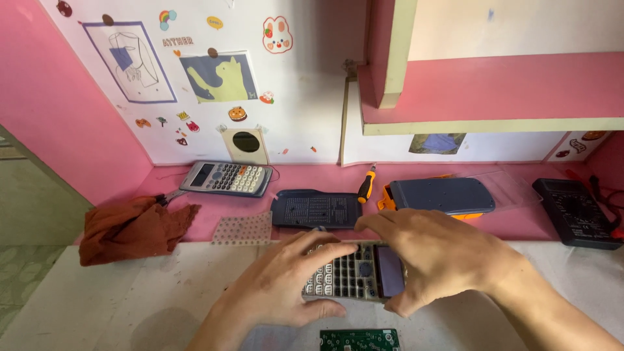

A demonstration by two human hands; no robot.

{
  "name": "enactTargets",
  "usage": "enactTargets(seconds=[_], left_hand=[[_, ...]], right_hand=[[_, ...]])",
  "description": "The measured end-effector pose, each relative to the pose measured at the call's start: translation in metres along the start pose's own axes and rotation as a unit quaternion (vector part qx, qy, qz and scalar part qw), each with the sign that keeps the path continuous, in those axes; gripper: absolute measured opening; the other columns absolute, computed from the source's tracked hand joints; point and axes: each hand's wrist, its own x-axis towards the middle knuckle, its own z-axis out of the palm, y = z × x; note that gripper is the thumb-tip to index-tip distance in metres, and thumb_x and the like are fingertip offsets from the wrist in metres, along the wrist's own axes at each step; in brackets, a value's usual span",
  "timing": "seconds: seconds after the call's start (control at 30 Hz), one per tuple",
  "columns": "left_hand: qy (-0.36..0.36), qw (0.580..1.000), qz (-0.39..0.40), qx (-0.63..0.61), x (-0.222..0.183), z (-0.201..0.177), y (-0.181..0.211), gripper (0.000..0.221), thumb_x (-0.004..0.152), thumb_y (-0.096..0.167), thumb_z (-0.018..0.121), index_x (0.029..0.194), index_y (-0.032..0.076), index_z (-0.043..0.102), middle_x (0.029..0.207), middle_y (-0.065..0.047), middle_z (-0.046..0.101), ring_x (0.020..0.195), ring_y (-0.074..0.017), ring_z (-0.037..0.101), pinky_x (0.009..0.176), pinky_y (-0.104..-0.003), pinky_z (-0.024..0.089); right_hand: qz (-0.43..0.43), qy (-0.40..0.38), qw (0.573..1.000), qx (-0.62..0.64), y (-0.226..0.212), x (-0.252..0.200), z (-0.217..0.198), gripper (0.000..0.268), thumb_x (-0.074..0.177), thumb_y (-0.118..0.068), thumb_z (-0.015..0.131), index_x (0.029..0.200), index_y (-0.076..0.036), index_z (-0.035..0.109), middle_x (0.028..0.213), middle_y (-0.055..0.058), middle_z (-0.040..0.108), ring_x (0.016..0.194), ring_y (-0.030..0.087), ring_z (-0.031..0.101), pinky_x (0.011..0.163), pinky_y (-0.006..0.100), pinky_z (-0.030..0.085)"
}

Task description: Reassembling a calculator by fitting the keypad membrane into the casing and installing the circuit board.

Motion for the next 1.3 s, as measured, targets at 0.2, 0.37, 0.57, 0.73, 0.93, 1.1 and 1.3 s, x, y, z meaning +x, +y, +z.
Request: enactTargets(seconds=[0.2,0.37,0.57,0.73,0.93,1.1,1.3], left_hand=[[0.024,0.997,0.022,0.073,-0.006,0.017,-0.025,0.066,0.076,0.058,0.047,0.128,0.018,0.044,0.116,-0.017,0.048,0.096,-0.0287,0.053,0.075,-0.047,0.049],[0.098,0.993,0.056,0.016,-0.009,0.012,-0.034,0.061,0.075,0.049,0.057,0.118,0.006,0.051,0.104,-0.016,0.054,0.085,-0.0261,0.058,0.068,-0.042,0.052],[0.149,0.986,0.080,0.010,-0.010,0.006,-0.030,0.057,0.072,0.044,0.061,0.112,0.004,0.052,0.101,-0.014,0.058,0.084,-0.0243,0.060,0.068,-0.039,0.055],[0.168,0.986,0.019,-0.003,-0.003,0.005,0.003,0.056,0.071,0.044,0.060,0.111,0.005,0.051,0.093,-0.013,0.059,0.081,-0.0247,0.059,0.063,-0.040,0.053],[0.206,0.974,-0.075,0.062,0.017,0.030,0.043,0.048,0.074,0.041,0.058,0.107,0.008,0.049,0.091,-0.012,0.058,0.076,-0.0297,0.059,0.059,-0.042,0.047],[0.167,0.941,-0.184,0.228,0.037,0.069,0.058,0.075,0.068,0.057,0.061,0.122,0.008,0.041,0.099,-0.015,0.048,0.058,-0.0315,0.056,0.042,-0.046,0.046],[0.179,0.921,-0.174,0.297,0.050,0.094,0.064,0.088,0.062,0.066,0.063,0.122,0.005,0.043,0.102,-0.012,0.048,0.058,-0.0253,0.055,0.031,-0.038,0.046]], right_hand=[[-0.066,0.073,0.995,0.003,0.001,0.002,0.004,0.085,0.052,-0.037,0.077,0.127,-0.019,0.040,0.114,0.001,0.051,0.106,0.021,0.050,0.075,0.041,0.048],[-0.215,0.162,0.962,0.033,-0.006,0.007,0.009,0.066,0.066,-0.033,0.072,0.124,-0.016,0.047,0.114,0.012,0.050,0.101,0.029,0.052,0.076,0.042,0.045],[-0.282,0.289,0.912,0.071,0.008,0.002,0.031,0.056,0.076,-0.038,0.062,0.122,-0.009,0.049,0.126,0.022,0.044,0.113,0.035,0.049,0.093,0.044,0.042],[-0.185,0.293,0.785,0.513,0.010,-0.005,0.073,0.096,0.067,-0.042,0.068,0.138,-0.007,0.013,0.138,0.016,0.036,0.121,0.024,0.045,0.094,0.038,0.043],[-0.261,0.205,0.416,0.847,0.004,0.011,0.112,0.073,0.083,-0.047,0.059,0.132,0.002,0.034,0.136,0.020,0.037,0.125,0.030,0.034,0.104,0.040,0.024],[-0.237,0.204,0.366,0.877,-0.017,0.005,0.104,0.083,0.078,-0.066,0.030,0.135,-0.006,0.026,0.129,0.023,0.043,0.117,0.032,0.045,0.095,0.036,0.039],[-0.219,0.210,0.324,0.896,-0.018,-0.004,0.082,0.076,0.085,-0.061,0.026,0.126,0.001,0.042,0.125,0.024,0.048,0.111,0.036,0.049,0.093,0.043,0.038]])
